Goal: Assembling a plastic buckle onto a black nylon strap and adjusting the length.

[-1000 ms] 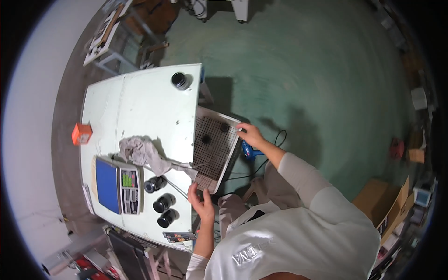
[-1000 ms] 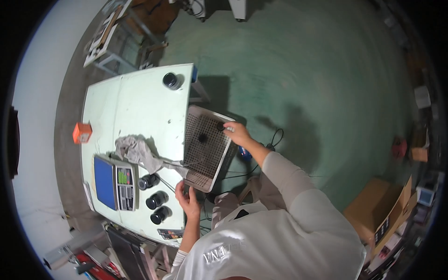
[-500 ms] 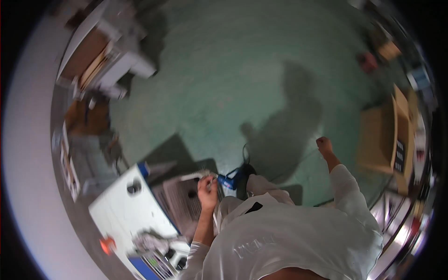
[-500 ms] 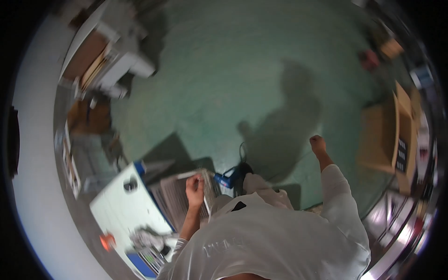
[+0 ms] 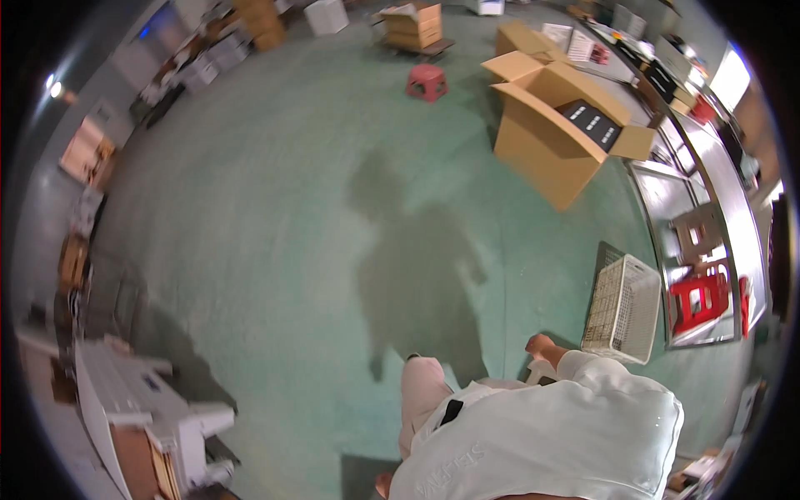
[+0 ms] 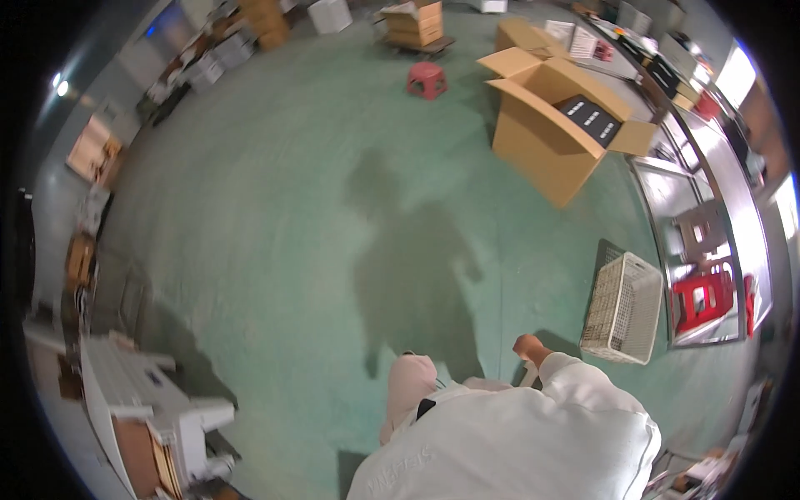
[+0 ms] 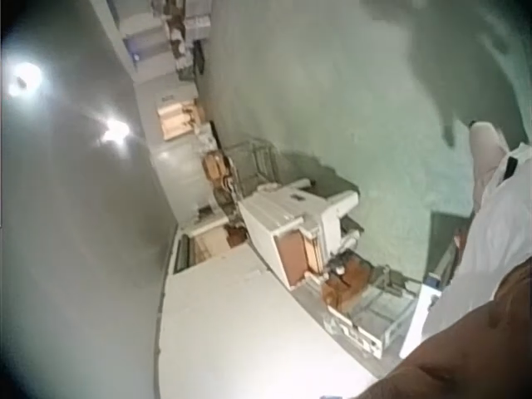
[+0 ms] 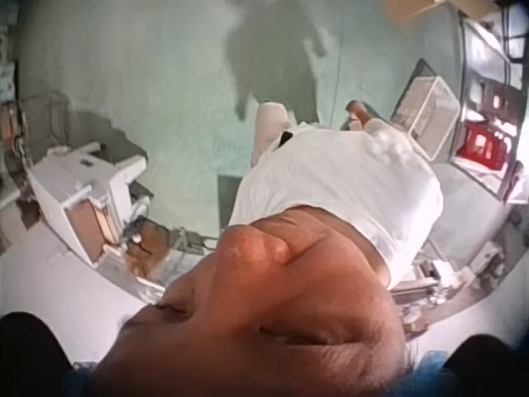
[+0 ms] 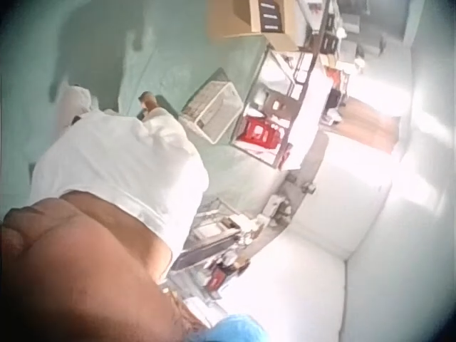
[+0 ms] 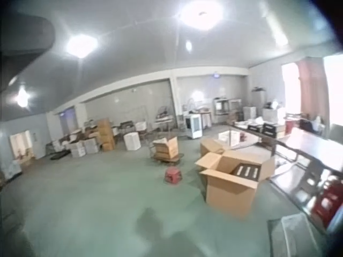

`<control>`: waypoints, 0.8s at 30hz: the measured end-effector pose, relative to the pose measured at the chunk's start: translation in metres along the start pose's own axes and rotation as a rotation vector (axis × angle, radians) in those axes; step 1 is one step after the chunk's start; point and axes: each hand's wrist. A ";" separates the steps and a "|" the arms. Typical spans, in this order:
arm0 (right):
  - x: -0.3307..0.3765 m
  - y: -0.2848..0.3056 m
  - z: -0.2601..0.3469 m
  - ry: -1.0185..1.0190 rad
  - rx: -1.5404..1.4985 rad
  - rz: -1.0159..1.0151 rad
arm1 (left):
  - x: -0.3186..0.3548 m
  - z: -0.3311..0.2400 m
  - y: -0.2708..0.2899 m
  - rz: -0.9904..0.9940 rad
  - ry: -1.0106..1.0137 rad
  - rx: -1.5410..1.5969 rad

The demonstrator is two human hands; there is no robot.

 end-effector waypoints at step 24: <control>-0.236 0.184 0.093 -0.403 -0.125 0.009 | -0.416 -0.936 0.212 -0.069 -0.876 0.235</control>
Point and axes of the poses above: each hand's wrist, its own x-axis away from the middle knuckle, its own y-axis out of the back of the hand, z = x × y, and after that the axes turned 6 degrees about -y, right-handed
